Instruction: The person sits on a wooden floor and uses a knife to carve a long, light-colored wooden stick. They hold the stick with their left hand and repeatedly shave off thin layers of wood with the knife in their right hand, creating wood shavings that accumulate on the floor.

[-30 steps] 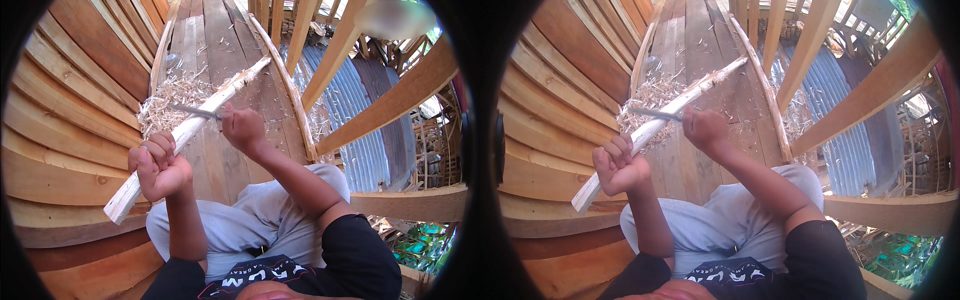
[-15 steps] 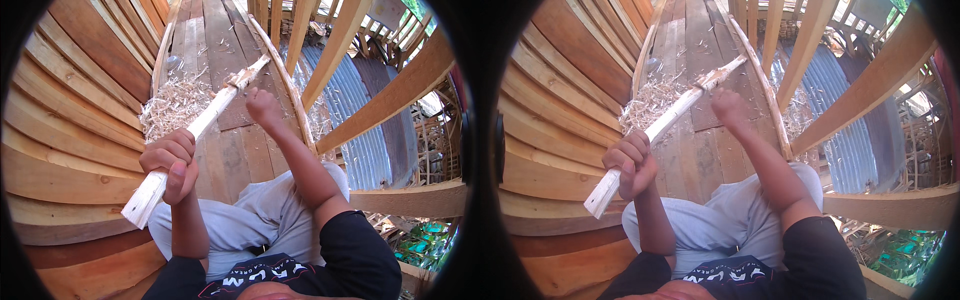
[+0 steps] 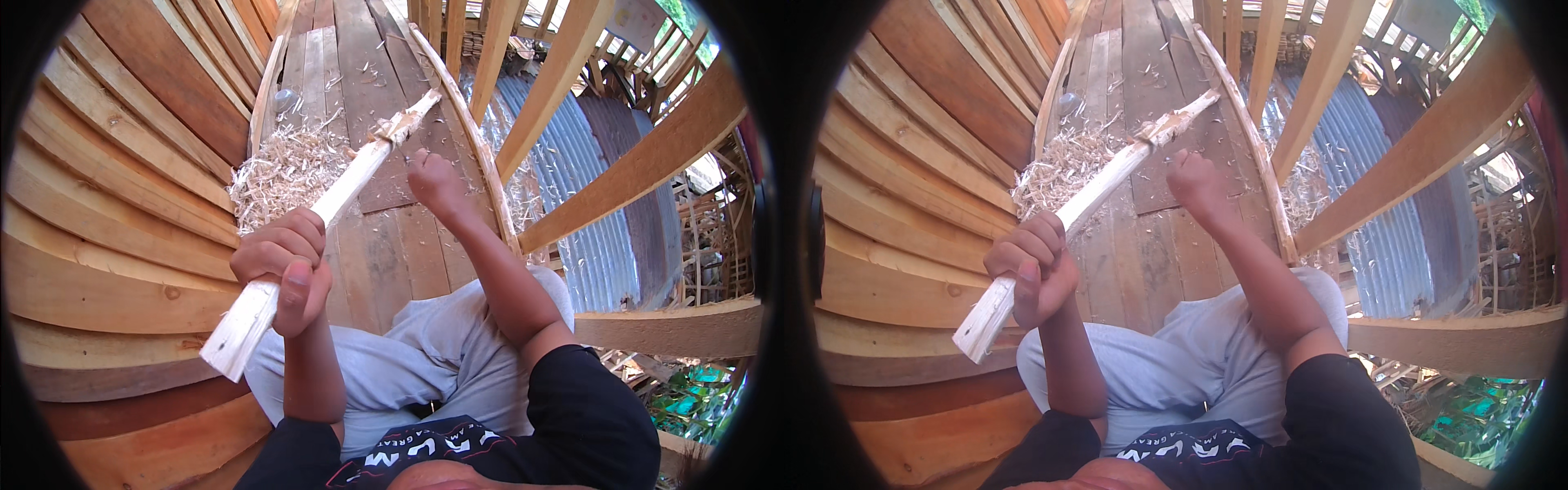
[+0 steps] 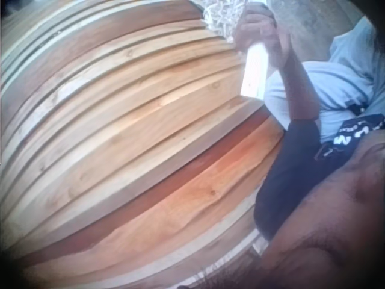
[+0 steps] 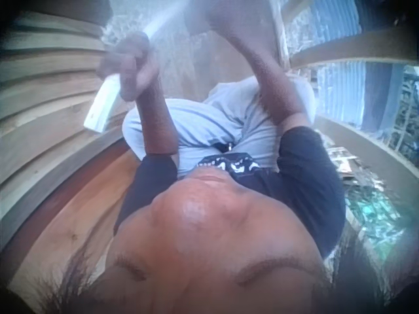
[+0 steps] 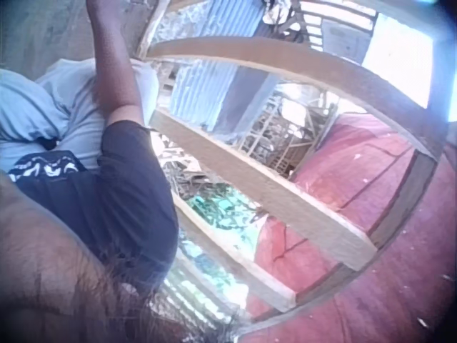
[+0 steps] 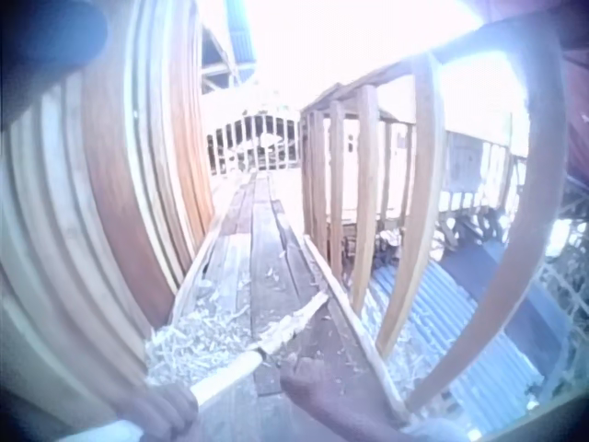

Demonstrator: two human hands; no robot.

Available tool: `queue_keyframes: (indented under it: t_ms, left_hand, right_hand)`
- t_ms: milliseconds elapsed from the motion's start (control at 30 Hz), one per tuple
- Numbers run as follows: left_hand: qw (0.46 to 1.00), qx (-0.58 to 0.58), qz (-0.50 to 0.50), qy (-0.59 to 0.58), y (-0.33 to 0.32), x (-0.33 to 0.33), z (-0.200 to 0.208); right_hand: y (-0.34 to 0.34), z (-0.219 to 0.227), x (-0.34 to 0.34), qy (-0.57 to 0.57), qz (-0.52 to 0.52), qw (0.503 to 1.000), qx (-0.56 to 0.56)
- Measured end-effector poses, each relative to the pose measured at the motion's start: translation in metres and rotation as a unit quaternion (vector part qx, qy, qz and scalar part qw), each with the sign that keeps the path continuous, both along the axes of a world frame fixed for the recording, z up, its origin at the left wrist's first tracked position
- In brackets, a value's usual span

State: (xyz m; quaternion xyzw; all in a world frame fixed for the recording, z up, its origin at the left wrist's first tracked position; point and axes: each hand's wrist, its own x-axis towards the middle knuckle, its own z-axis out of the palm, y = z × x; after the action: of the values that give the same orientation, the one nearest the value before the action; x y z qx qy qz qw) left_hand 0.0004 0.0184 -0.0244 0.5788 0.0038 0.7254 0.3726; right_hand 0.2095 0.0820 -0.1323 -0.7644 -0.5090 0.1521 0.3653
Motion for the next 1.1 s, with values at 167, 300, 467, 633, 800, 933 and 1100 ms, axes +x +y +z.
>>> queue_keyframes:
  t_ms: [167, 300, 467, 633, 800, 933, 1100]
  left_hand:
    - [0.998, -0.036, 0.010, -0.050, 0.010, -0.017, -0.011]
    - [0.996, -0.057, 0.004, -0.068, 0.023, -0.021, -0.020]
    - [0.994, -0.079, 0.022, -0.069, 0.023, -0.020, -0.018]
    - [0.996, -0.066, 0.017, 0.054, 0.025, -0.032, 0.002]
    - [0.989, -0.071, -0.008, -0.130, 0.009, -0.026, 0.028]
    - [0.986, -0.024, 0.034, -0.164, 0.001, -0.046, 0.024]
    - [0.987, -0.067, 0.024, -0.147, -0.014, -0.050, 0.030]
  right_hand:
    - [-0.028, 0.035, -0.057, 0.000, 0.145, 0.986, 0.081]
    - [-0.014, 0.021, -0.052, -0.057, 0.101, 0.990, 0.085]
    - [-0.016, 0.019, -0.054, -0.053, 0.093, 0.990, 0.097]
    - [-0.017, 0.031, -0.053, -0.020, 0.086, 0.994, 0.058]
    - [-0.020, 0.056, -0.047, -0.012, 0.102, 0.995, -0.006]
    - [-0.027, 0.064, -0.050, -0.032, 0.119, 0.992, -0.011]
    - [-0.040, 0.089, -0.050, -0.032, 0.259, 0.964, -0.045]
